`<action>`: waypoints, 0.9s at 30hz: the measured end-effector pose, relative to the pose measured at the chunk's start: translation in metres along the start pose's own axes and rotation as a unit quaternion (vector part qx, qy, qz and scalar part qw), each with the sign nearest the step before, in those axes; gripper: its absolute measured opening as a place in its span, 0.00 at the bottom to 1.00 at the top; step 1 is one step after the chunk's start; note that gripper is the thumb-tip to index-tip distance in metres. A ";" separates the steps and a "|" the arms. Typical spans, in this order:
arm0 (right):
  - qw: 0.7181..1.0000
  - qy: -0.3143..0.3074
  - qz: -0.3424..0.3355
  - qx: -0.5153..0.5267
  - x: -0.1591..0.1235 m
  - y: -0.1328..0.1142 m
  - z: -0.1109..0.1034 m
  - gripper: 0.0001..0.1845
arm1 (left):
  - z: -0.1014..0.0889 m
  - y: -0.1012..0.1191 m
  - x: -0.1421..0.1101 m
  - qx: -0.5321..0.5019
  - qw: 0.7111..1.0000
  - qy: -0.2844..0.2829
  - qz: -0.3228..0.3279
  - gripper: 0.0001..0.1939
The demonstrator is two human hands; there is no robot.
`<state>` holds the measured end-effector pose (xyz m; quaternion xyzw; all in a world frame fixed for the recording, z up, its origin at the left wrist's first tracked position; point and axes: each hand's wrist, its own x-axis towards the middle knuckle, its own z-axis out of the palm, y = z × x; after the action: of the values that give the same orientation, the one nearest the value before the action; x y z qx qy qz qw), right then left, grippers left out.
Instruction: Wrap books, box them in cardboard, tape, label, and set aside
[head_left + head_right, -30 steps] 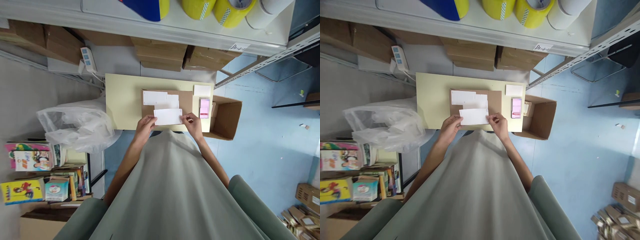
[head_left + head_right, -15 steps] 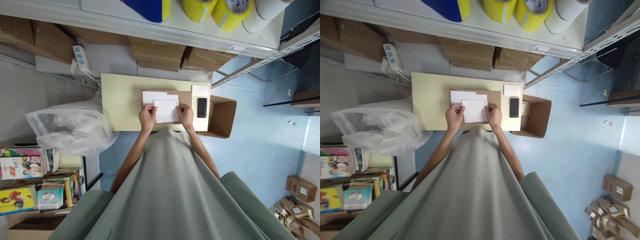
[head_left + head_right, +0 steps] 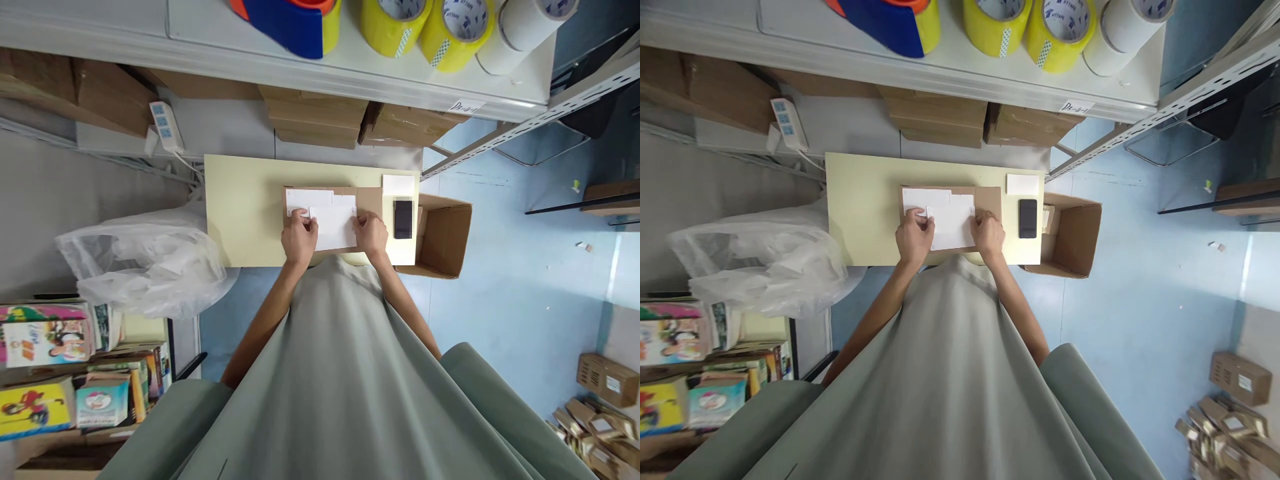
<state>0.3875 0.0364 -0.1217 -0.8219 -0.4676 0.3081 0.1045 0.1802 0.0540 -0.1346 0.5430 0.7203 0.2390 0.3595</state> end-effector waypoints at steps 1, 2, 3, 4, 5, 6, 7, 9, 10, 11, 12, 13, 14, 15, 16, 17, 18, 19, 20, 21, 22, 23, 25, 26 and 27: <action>1.000 -0.005 0.005 -0.003 0.001 0.002 -0.002 0.13 | -0.001 0.001 0.000 0.002 1.000 -0.002 0.005 0.12; 1.000 -0.008 0.004 -0.006 0.001 0.004 -0.004 0.13 | -0.001 0.003 -0.001 0.004 1.000 -0.003 0.010 0.14; 1.000 -0.006 -0.006 -0.009 0.000 0.005 -0.005 0.12 | -0.002 0.005 -0.002 0.006 1.000 -0.002 0.017 0.16; 1.000 0.004 -0.028 -0.010 -0.002 0.005 -0.005 0.11 | -0.003 0.009 -0.002 0.007 1.000 0.000 0.027 0.19; 0.998 0.017 -0.063 -0.010 -0.005 0.005 -0.005 0.12 | -0.004 0.013 -0.003 0.005 0.999 0.002 0.040 0.23; 0.994 0.029 -0.107 -0.010 -0.009 0.003 -0.003 0.15 | -0.004 0.017 -0.004 0.002 0.998 0.000 0.059 0.26; 0.987 0.032 -0.155 -0.014 -0.013 0.000 0.000 0.20 | -0.003 0.021 -0.005 -0.005 0.996 -0.010 0.084 0.28; 0.969 0.002 -0.245 -0.035 -0.021 -0.005 0.008 0.29 | 0.002 0.028 -0.007 -0.021 0.986 -0.058 0.156 0.32; 0.959 -0.028 -0.277 -0.052 -0.024 -0.007 0.014 0.33 | 0.006 0.030 -0.009 -0.029 0.976 -0.093 0.196 0.33; 0.950 -0.058 -0.299 -0.069 -0.026 -0.008 0.019 0.36 | 0.010 0.029 -0.010 -0.033 0.964 -0.129 0.230 0.34; 0.943 -0.082 -0.312 -0.085 -0.028 -0.008 0.024 0.37 | 0.013 0.027 -0.011 -0.032 0.953 -0.160 0.256 0.36; 0.938 -0.099 -0.318 -0.097 -0.028 -0.007 0.029 0.38 | 0.016 0.023 -0.012 -0.023 0.944 -0.186 0.272 0.38; 0.935 -0.108 -0.321 -0.104 -0.028 -0.006 0.032 0.39 | 0.018 0.019 -0.013 -0.008 0.939 -0.204 0.279 0.40; 0.934 -0.111 -0.322 -0.108 -0.028 -0.005 0.034 0.39 | 0.018 0.014 -0.014 0.009 0.936 -0.215 0.280 0.42; 0.933 -0.110 -0.324 -0.109 -0.027 -0.004 0.036 0.39 | 0.018 0.009 -0.014 0.028 0.934 -0.221 0.280 0.43; 0.933 -0.108 -0.325 -0.108 -0.027 -0.003 0.036 0.39 | 0.015 0.004 -0.013 0.044 0.933 -0.223 0.280 0.44; 0.933 -0.104 -0.327 -0.104 -0.027 -0.002 0.035 0.39 | 0.012 -0.001 -0.013 0.057 0.932 -0.222 0.280 0.45; 0.934 -0.100 -0.328 -0.100 -0.026 -0.001 0.034 0.39 | 0.009 -0.005 -0.012 0.067 0.933 -0.219 0.279 0.45; 0.935 -0.094 -0.327 -0.097 -0.026 0.001 0.032 0.39 | 0.005 -0.008 -0.011 0.075 0.934 -0.214 0.277 0.45; 0.937 -0.086 -0.324 -0.096 -0.026 0.003 0.030 0.39 | 0.000 -0.012 -0.011 0.083 0.935 -0.208 0.274 0.44; 0.940 -0.077 -0.318 -0.096 -0.026 0.006 0.027 0.39 | -0.004 -0.016 -0.010 0.091 0.937 -0.200 0.271 0.45; 0.943 -0.067 -0.311 -0.098 -0.026 0.010 0.024 0.39 | -0.007 -0.020 -0.010 0.099 0.939 -0.192 0.268 0.45; 0.947 -0.048 -0.300 -0.104 -0.024 0.020 0.017 0.40 | -0.014 -0.028 -0.009 0.118 0.940 -0.179 0.267 0.46; 0.948 -0.042 -0.298 -0.108 -0.023 0.024 0.015 0.40 | -0.016 -0.031 -0.009 0.131 0.938 -0.174 0.268 0.47; 0.947 -0.037 -0.298 -0.114 -0.022 0.029 0.013 0.41 | -0.018 -0.033 -0.009 0.148 0.935 -0.172 0.271 0.47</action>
<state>0.3918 0.0007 -0.1359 -0.6396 -0.7264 0.2384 0.0797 0.1472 0.0363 -0.1455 0.7973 0.5000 0.1210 0.3156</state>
